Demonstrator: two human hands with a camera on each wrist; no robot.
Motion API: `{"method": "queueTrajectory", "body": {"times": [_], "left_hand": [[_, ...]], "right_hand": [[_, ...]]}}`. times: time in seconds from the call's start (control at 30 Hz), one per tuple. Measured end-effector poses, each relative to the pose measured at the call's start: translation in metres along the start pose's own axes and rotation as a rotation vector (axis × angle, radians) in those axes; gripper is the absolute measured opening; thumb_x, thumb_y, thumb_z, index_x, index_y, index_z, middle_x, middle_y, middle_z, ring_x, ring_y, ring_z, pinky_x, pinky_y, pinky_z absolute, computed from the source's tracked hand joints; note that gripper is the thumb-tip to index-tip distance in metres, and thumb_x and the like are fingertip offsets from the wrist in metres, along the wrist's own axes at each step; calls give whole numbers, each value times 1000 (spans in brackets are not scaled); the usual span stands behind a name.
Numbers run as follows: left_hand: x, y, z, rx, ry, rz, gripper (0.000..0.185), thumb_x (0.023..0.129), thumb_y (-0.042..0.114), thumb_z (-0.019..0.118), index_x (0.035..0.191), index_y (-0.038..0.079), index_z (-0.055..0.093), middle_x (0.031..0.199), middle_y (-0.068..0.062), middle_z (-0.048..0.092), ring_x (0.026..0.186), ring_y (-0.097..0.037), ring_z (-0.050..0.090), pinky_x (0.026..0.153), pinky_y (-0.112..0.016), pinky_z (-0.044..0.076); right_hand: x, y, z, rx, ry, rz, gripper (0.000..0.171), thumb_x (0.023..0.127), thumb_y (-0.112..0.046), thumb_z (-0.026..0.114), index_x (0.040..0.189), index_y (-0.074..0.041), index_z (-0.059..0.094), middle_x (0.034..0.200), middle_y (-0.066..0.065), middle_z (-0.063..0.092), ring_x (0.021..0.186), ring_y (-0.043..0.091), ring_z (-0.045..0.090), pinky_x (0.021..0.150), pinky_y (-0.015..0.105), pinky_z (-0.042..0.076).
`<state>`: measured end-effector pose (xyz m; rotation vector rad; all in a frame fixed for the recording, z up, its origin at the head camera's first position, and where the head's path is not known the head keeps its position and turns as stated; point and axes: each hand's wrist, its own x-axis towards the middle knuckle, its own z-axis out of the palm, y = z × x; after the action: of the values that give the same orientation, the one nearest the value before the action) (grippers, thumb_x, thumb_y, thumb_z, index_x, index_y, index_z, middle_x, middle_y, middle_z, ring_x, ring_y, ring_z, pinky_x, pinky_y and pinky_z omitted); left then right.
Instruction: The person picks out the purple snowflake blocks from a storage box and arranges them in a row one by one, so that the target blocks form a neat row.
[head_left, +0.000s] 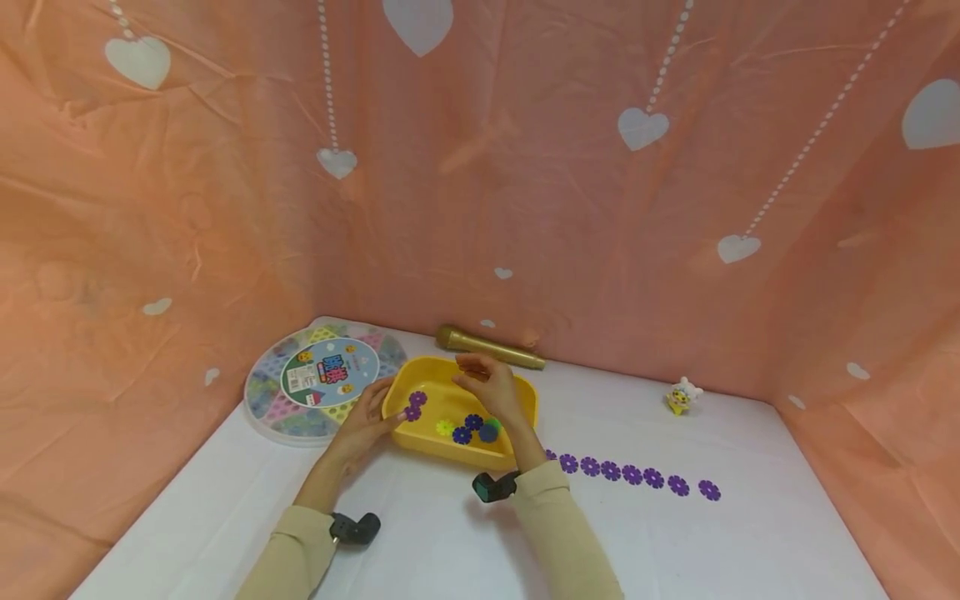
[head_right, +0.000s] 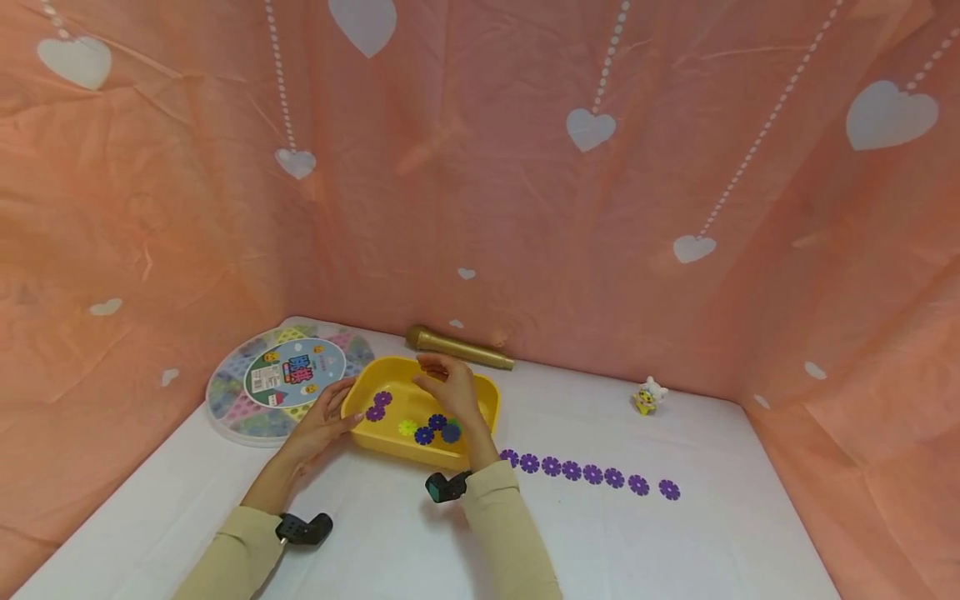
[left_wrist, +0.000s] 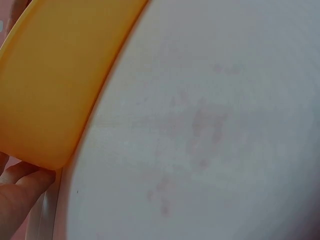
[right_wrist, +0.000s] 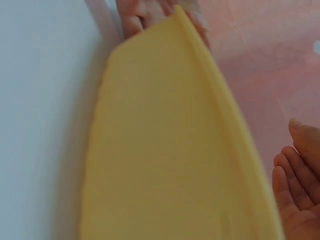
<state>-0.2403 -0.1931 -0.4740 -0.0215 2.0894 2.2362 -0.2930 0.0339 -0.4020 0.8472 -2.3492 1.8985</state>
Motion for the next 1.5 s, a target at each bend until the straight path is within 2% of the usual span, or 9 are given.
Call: {"method": "queueTrajectory", "body": {"times": [0.3, 0.57, 0.67, 0.8, 0.9, 1.07, 1.23, 1.37, 1.5], "left_hand": [[0, 0, 1, -4, 6, -34, 69, 89, 2, 59, 145, 17, 22, 155, -10, 17, 139, -33, 24, 101, -36, 40], [2, -2, 3, -4, -26, 19, 67, 90, 0, 56, 145, 13, 21, 154, -15, 18, 138, -36, 23, 105, -41, 36], [2, -2, 3, -10, -26, 20, 67, 90, 0, 56, 145, 13, 21, 154, -15, 18, 139, -35, 22, 105, -41, 35], [2, -1, 3, -4, -29, 31, 67, 90, 0, 56, 145, 12, 21, 154, -15, 18, 139, -36, 21, 106, -42, 35], [2, 0, 2, -7, -30, 41, 67, 90, 0, 56, 145, 11, 21, 153, -15, 19, 139, -35, 21, 105, -40, 35], [1, 1, 1, -14, -32, 50, 67, 90, 1, 57, 145, 11, 21, 154, -15, 19, 138, -35, 22, 103, -36, 39], [0, 0, 1, -7, -18, 26, 67, 90, 2, 57, 145, 14, 21, 154, -13, 18, 139, -34, 22, 104, -39, 37], [-1, 0, 1, 2, -11, 37, 67, 89, 2, 58, 145, 13, 22, 154, -13, 19, 140, -33, 20, 107, -41, 32], [-2, -2, 1, -10, -4, 19, 67, 89, 2, 57, 145, 14, 23, 154, -12, 20, 140, -32, 21, 107, -39, 32]], "right_hand": [[7, 8, 22, -9, -8, 10, 33, 84, 3, 64, 114, 15, 56, 113, 33, 57, 107, 47, 54, 96, 53, 44], [8, 12, 33, -13, -40, 43, 34, 84, 4, 63, 114, 16, 56, 113, 34, 57, 107, 46, 54, 95, 51, 45], [10, 17, 35, -9, -47, 57, 33, 83, 5, 64, 114, 16, 56, 112, 34, 57, 107, 45, 55, 95, 50, 46], [16, 36, 39, -84, -61, 58, 31, 83, 2, 65, 112, 11, 60, 110, 27, 62, 104, 38, 59, 93, 42, 49], [21, 50, 42, -162, -104, 54, 31, 83, -1, 67, 112, 8, 61, 109, 22, 64, 103, 34, 60, 92, 37, 51], [25, 60, 46, -264, -236, 68, 36, 81, -4, 71, 113, 7, 60, 112, 21, 63, 104, 34, 60, 92, 40, 50], [23, 61, 49, -340, -357, 101, 46, 81, -6, 71, 121, 8, 54, 119, 21, 58, 109, 34, 56, 98, 43, 46], [24, 63, 52, -381, -378, 93, 46, 81, -6, 71, 122, 6, 54, 117, 19, 59, 106, 30, 56, 98, 38, 46], [25, 67, 58, -417, -387, 68, 45, 79, -6, 73, 119, 6, 57, 111, 16, 62, 99, 23, 57, 94, 31, 48]]}}
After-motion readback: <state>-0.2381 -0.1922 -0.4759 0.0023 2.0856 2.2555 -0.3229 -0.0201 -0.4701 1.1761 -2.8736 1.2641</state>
